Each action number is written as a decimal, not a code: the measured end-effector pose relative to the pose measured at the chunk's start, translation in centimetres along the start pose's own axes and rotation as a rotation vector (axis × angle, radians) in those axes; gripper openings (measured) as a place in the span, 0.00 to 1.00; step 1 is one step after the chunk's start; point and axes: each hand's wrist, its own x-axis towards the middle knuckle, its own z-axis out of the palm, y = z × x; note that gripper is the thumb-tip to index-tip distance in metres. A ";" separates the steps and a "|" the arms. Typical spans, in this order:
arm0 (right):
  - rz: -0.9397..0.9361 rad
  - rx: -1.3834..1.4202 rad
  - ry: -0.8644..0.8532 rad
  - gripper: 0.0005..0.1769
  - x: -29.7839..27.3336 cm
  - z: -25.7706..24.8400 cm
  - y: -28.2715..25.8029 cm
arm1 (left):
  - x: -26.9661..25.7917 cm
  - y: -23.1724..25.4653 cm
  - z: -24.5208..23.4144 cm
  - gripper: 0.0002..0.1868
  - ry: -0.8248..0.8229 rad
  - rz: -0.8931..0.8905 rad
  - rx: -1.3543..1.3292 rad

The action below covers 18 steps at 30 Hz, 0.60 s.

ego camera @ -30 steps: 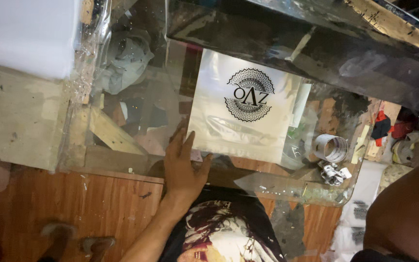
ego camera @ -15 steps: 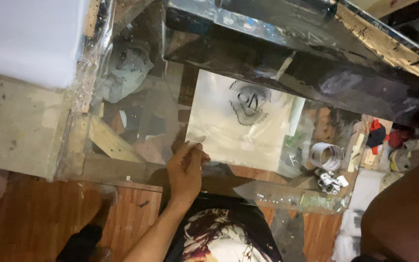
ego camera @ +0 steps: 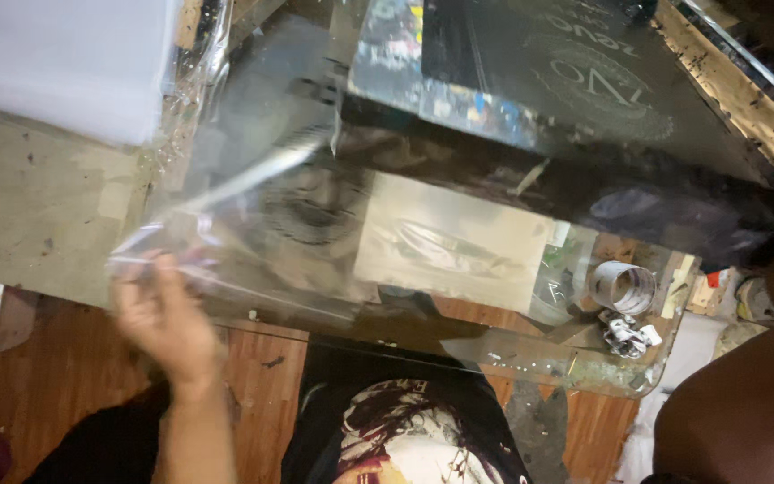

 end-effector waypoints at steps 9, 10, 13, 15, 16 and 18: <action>-0.626 -0.644 0.452 0.27 -7.4 13.7 -34.6 | 3.0 -4.5 -10.3 0.19 0.181 0.019 0.193; -0.751 -0.251 0.535 0.30 -7.8 15.5 -40.1 | 2.2 -4.8 -10.5 0.30 0.130 0.269 0.291; -0.805 -0.371 0.538 0.29 -8.3 16.8 -39.1 | -3.5 0.3 -4.6 0.40 0.038 0.298 0.480; -0.771 -0.392 0.502 0.24 -9.1 17.9 -38.4 | -6.5 6.3 1.3 0.41 -0.324 0.055 0.261; -0.742 -0.410 0.468 0.20 -9.5 18.5 -38.1 | -7.8 9.2 4.1 0.43 -0.669 -0.189 0.030; -0.677 -0.423 0.366 0.21 -10.1 19.2 -37.3 | -12.2 6.2 4.8 0.33 -0.740 -0.465 -0.312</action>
